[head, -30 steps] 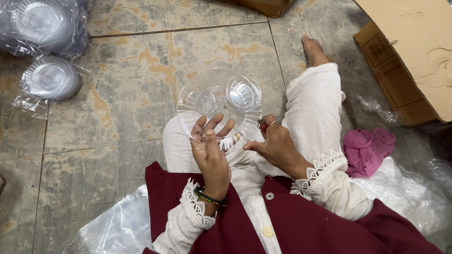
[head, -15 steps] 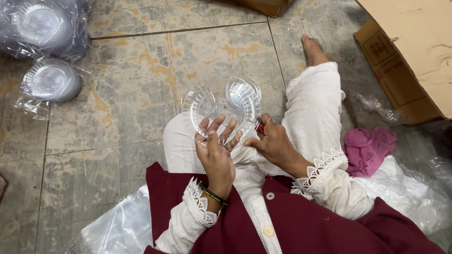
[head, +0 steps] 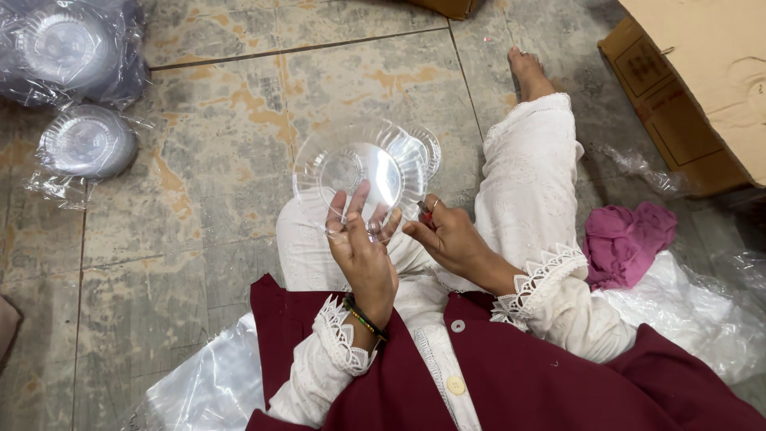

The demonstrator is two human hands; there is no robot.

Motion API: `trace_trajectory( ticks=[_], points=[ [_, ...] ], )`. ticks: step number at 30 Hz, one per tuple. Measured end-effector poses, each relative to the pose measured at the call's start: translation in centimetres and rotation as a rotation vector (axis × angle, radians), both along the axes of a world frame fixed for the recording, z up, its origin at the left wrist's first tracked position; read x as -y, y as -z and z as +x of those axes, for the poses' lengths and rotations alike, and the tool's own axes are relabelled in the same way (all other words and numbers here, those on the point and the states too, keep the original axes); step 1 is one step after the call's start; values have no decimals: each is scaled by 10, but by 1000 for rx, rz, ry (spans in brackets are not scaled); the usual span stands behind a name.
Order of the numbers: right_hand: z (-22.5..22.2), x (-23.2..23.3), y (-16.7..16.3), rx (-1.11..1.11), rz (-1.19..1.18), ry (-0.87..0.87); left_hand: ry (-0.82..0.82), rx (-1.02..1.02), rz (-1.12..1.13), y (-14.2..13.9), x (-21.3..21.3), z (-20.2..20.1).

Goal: The person sits on the floor and assembles clear plastic dishes by pressing a smaller bowl into a larger plate. They handle the parts one at a time, occasionally using a red tool to adjust the fit, and place the assembled units on the floor.

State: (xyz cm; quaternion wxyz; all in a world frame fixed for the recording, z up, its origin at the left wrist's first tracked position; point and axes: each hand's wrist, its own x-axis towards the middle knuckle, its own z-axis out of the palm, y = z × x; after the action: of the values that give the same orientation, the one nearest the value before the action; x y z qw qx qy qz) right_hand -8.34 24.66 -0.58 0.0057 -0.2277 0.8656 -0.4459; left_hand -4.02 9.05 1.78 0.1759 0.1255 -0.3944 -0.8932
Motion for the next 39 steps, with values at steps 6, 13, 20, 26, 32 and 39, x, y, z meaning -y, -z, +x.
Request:
trace_trajectory(
  ticks=[6, 13, 20, 26, 32, 39],
  points=[
    [0, 3, -11, -170, 25, 15, 1, -35, 16, 0, -11, 0],
    [-2, 7, -3, -161, -21, 47, -1, -25, 127, 9, -17, -4],
    [-5, 10, 10, 163, -63, -100, -27, -77, 94, 19, -16, -12],
    [-14, 5, -2, 454, -445, 130, -32, -71, 99, 21, -18, -12],
    [-45, -30, -42, 456, -532, 25, 303, -47, -91, -6, 20, 0],
    [-44, -23, -34, 345, -328, -138, 768, 148, -540, -32, 119, -7]
  ],
)
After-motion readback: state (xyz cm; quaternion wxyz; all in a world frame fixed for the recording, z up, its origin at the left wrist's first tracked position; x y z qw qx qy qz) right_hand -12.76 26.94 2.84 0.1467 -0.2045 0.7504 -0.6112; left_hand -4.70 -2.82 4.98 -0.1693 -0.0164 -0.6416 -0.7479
